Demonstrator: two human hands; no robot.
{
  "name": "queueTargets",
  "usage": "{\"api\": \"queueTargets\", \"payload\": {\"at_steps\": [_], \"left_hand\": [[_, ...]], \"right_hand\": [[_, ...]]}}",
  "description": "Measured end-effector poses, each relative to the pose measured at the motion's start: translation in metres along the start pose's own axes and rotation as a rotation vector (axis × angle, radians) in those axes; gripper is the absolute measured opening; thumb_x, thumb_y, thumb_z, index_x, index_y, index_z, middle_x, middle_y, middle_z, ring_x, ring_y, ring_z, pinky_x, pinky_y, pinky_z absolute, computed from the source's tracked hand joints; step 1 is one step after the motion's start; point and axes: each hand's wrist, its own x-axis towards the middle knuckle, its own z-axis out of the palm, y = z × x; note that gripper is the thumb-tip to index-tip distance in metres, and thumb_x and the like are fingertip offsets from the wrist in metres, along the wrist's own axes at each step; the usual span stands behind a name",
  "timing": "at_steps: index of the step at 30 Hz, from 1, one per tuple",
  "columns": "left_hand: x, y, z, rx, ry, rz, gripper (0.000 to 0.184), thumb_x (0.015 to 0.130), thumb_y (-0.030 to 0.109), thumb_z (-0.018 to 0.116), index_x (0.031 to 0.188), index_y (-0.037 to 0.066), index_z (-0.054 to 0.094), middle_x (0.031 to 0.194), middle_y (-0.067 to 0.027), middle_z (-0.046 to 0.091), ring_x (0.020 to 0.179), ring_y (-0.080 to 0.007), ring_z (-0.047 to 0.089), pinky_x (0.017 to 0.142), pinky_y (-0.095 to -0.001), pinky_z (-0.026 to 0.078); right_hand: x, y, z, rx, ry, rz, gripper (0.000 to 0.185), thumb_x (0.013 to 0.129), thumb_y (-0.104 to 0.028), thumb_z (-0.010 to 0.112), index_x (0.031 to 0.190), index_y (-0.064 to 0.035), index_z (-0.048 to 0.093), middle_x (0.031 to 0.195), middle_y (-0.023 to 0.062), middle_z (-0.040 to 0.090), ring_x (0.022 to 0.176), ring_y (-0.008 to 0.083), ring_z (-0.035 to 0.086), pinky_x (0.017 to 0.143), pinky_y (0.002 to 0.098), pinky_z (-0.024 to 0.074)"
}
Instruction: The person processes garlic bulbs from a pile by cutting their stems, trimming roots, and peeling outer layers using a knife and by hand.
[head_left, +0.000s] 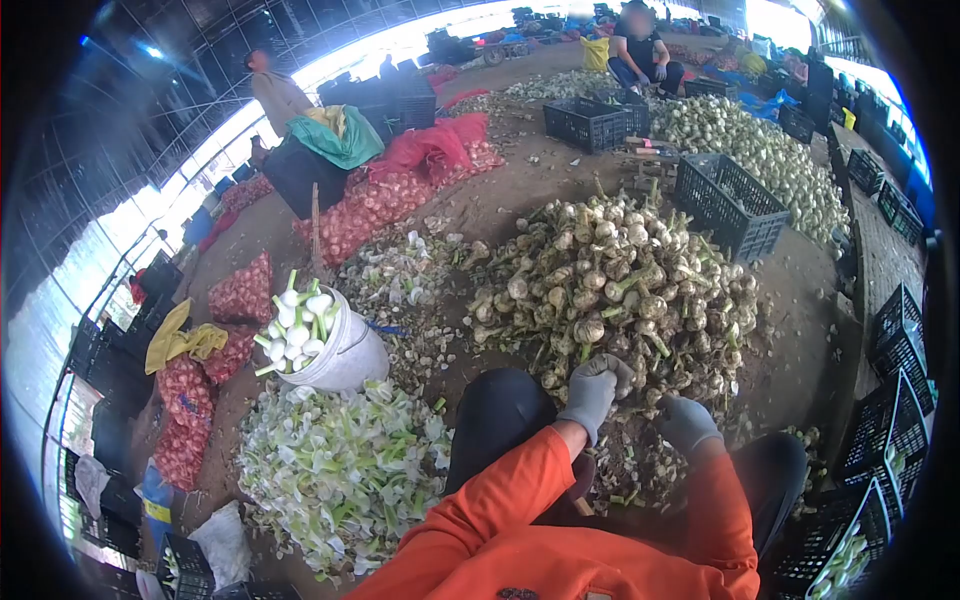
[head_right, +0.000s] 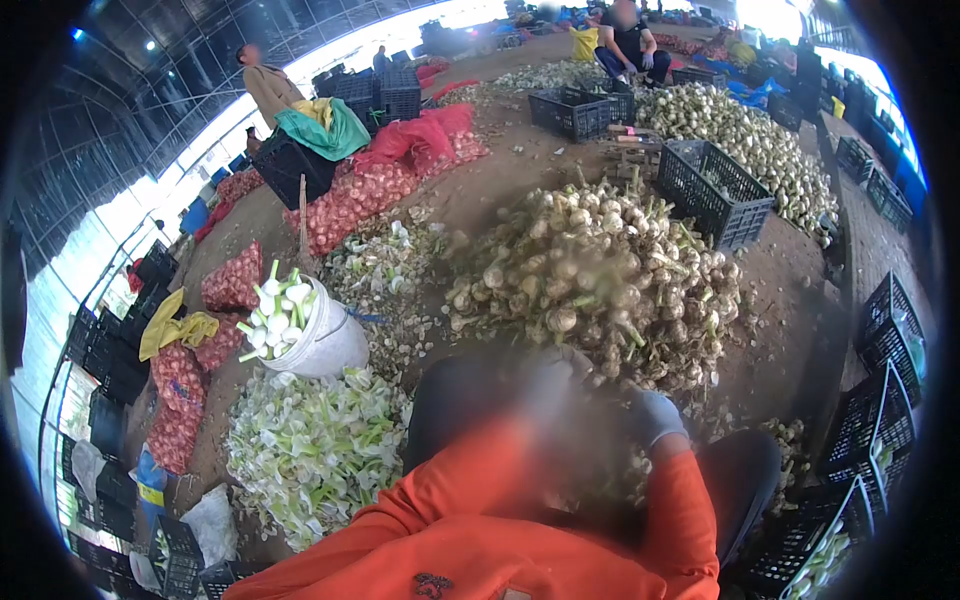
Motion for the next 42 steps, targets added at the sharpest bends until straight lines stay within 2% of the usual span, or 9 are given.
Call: {"api": "queueTargets", "payload": {"at_steps": [7, 13, 14, 16, 18, 20, 27, 31, 42], "left_hand": [[0.017, -0.009, -0.016, -0.227, -0.137, -0.135, 0.028, 0.082, -0.013, 0.039, 0.071, 0.003, 0.059, 0.065, -0.0052, 0.056, 0.052, -0.0115, 0.047, 0.048, -0.0262, 0.040], [0.049, -0.060, -0.022, -0.076, -0.105, 0.295, 0.025, 0.088, -0.003, 0.043, 0.073, 0.007, 0.060, 0.065, -0.0027, 0.057, 0.050, -0.0111, 0.049, 0.047, -0.0251, 0.041], [0.050, -0.064, -0.030, 0.402, -0.059, 0.585, 0.025, 0.087, -0.004, 0.043, 0.073, 0.007, 0.060, 0.065, -0.0017, 0.057, 0.050, -0.0103, 0.049, 0.047, -0.0243, 0.041], [0.054, -0.072, -0.045, 0.531, -0.054, 0.634, 0.024, 0.085, -0.005, 0.043, 0.074, 0.008, 0.061, 0.066, -0.0005, 0.059, 0.050, -0.0089, 0.049, 0.047, -0.0229, 0.041], [0.065, -0.079, -0.048, -0.163, -0.162, 0.131, 0.025, 0.083, -0.004, 0.043, 0.076, 0.009, 0.063, 0.068, 0.0000, 0.061, 0.051, -0.0077, 0.051, 0.048, -0.0217, 0.043], [0.046, -0.060, -0.034, 0.941, 0.056, 0.625, 0.024, 0.083, -0.003, 0.044, 0.078, 0.009, 0.064, 0.070, -0.0003, 0.063, 0.054, -0.0082, 0.054, 0.050, -0.0219, 0.044], [0.054, -0.073, -0.041, 0.206, -0.099, 0.359, 0.023, 0.087, 0.006, 0.049, 0.098, 0.008, 0.069, 0.087, -0.0040, 0.070, 0.074, -0.0121, 0.066, 0.065, -0.0272, 0.055], [0.036, -0.042, -0.024, -0.167, -0.043, -0.036, 0.025, 0.093, 0.017, 0.053, 0.112, 0.006, 0.066, 0.093, -0.0049, 0.070, 0.076, -0.0130, 0.066, 0.067, -0.0278, 0.056], [0.014, -0.015, -0.009, 0.067, -0.023, 0.110, 0.032, 0.097, 0.037, 0.056, 0.090, 0.007, 0.065, 0.071, -0.0019, 0.065, 0.056, -0.0109, 0.058, 0.052, -0.0258, 0.048]], "right_hand": [[0.003, -0.010, -0.008, -0.055, -0.001, 0.011, 0.023, 0.086, -0.025, 0.059, 0.091, -0.0044, 0.067, 0.084, 0.0213, 0.067, 0.085, 0.0405, 0.064, 0.077, 0.0482, 0.0500], [-0.007, -0.032, -0.028, -0.136, -0.014, -0.062, 0.034, 0.090, -0.035, 0.057, 0.088, -0.0026, 0.066, 0.083, 0.0232, 0.066, 0.084, 0.0420, 0.063, 0.076, 0.0503, 0.0487], [-0.011, -0.033, -0.031, -0.143, -0.012, -0.051, 0.036, 0.090, -0.037, 0.057, 0.088, -0.0022, 0.066, 0.083, 0.0233, 0.066, 0.084, 0.0422, 0.063, 0.076, 0.0506, 0.0484], [-0.018, -0.056, -0.046, -0.110, -0.018, -0.039, 0.035, 0.090, -0.037, 0.058, 0.097, -0.0033, 0.065, 0.090, 0.0222, 0.067, 0.088, 0.0409, 0.064, 0.079, 0.0497, 0.0486], [-0.018, -0.058, -0.050, -0.101, -0.013, -0.020, 0.035, 0.090, -0.036, 0.059, 0.106, -0.0049, 0.063, 0.097, 0.0206, 0.068, 0.093, 0.0394, 0.064, 0.082, 0.0482, 0.0488], [-0.019, -0.053, -0.046, -0.119, -0.017, 0.002, 0.038, 0.089, -0.036, 0.060, 0.114, -0.0069, 0.060, 0.103, 0.0194, 0.067, 0.098, 0.0380, 0.064, 0.085, 0.0467, 0.0489], [-0.025, -0.070, -0.064, -0.016, -0.154, 0.080, 0.042, 0.088, -0.035, 0.063, 0.120, -0.0073, 0.059, 0.104, 0.0206, 0.067, 0.102, 0.0371, 0.063, 0.089, 0.0450, 0.0489], [-0.028, -0.076, -0.071, -0.052, -0.175, 0.072, 0.041, 0.086, -0.032, 0.063, 0.118, -0.0061, 0.060, 0.104, 0.0204, 0.067, 0.101, 0.0375, 0.063, 0.088, 0.0453, 0.0489], [-0.019, -0.054, -0.051, -0.084, -0.134, 0.018, 0.039, 0.083, -0.027, 0.065, 0.115, -0.0057, 0.062, 0.099, 0.0188, 0.068, 0.097, 0.0367, 0.064, 0.085, 0.0448, 0.0498]]}}
